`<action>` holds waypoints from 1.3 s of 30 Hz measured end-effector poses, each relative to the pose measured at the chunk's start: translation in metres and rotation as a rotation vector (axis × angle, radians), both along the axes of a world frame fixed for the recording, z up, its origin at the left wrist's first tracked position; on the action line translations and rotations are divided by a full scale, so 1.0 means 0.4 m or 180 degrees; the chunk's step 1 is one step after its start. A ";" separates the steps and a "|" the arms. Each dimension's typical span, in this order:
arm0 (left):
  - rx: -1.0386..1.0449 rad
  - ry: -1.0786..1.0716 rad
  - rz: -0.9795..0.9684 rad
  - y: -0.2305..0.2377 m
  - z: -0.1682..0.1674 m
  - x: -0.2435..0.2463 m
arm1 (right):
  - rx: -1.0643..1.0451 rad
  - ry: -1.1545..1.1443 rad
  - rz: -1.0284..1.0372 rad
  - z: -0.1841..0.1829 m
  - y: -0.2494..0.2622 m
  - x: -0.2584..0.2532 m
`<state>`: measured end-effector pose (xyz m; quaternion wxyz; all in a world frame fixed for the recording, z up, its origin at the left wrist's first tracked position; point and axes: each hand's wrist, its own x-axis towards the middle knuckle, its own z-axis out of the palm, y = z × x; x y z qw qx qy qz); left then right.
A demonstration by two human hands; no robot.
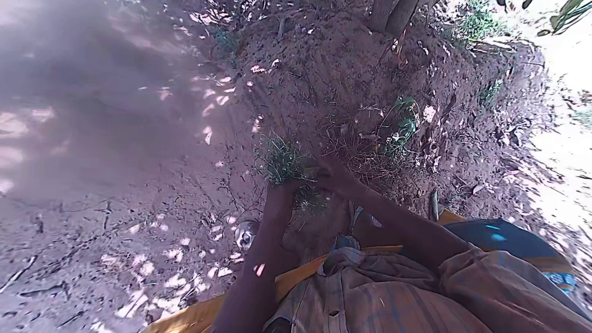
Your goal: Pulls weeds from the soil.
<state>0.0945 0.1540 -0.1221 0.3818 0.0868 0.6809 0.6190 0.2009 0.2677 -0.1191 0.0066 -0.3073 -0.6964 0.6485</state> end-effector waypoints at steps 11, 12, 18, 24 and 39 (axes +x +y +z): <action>0.0002 -0.0393 0.0914 0.003 -0.061 -0.049 | 0.0983 -0.0373 -0.0239 0.023 0.223 0.073; 0.0013 -0.0422 0.0911 0.004 -0.067 -0.050 | 0.1119 -0.0627 0.0334 0.009 0.218 0.072; -0.0050 -0.0453 0.0937 0.009 -0.056 -0.039 | 0.1532 -0.2832 0.1824 -0.067 0.145 0.067; -0.0043 -0.0486 0.0969 0.019 -0.063 -0.035 | 0.1482 -0.3104 0.1641 -0.131 0.193 0.115; -0.0067 -0.0481 0.0931 0.009 -0.067 -0.040 | 0.1626 -0.2352 0.0707 -0.097 0.280 0.127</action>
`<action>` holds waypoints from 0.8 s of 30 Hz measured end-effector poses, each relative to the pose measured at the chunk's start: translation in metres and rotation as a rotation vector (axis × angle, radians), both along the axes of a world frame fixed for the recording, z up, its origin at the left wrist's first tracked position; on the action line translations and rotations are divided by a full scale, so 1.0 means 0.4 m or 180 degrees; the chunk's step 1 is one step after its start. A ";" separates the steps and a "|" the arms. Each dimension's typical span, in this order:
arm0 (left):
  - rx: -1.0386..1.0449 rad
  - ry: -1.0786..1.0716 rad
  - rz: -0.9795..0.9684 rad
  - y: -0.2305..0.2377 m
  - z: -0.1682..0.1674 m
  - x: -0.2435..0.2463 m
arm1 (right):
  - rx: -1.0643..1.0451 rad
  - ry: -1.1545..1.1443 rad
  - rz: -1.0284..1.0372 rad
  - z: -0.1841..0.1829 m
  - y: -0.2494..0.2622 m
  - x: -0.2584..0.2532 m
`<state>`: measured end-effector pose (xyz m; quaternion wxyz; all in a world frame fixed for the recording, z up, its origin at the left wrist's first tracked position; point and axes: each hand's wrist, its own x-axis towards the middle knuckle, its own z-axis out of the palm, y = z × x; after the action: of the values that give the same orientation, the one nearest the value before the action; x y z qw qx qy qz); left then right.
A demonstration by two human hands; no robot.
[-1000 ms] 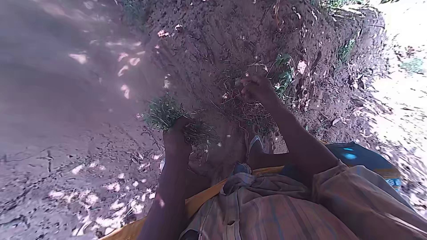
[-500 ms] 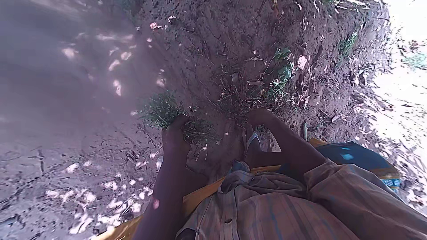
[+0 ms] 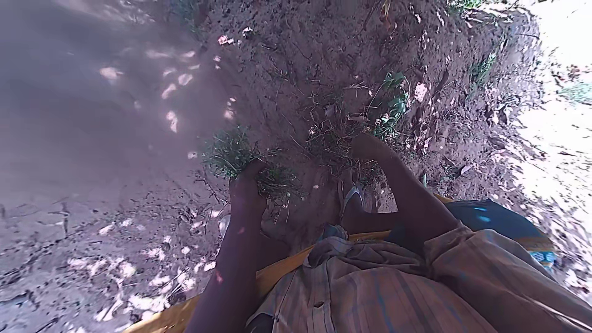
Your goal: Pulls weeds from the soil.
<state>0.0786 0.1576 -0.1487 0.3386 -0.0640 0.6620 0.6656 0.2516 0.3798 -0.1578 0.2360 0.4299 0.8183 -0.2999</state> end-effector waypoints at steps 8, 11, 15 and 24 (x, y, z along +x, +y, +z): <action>0.0056 -0.0007 0.0004 0.003 0.006 0.000 | 0.0319 0.0182 -0.0238 0.024 0.032 0.029; 0.0057 0.0025 -0.0020 0.001 0.001 -0.002 | 0.0542 0.0103 -0.0313 0.063 0.036 0.030; 0.0079 -0.0071 0.0034 0.005 0.001 -0.003 | 0.0683 0.0776 -0.0521 0.166 0.028 0.023; 0.0069 -0.0140 -0.0553 0.001 0.030 0.020 | -0.0847 0.2300 -0.0767 0.106 -0.160 -0.102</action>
<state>0.0867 0.1578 -0.1365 0.4102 -0.0173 0.6502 0.6392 0.2109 0.3158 -0.1153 -0.0501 0.3553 0.7463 -0.5606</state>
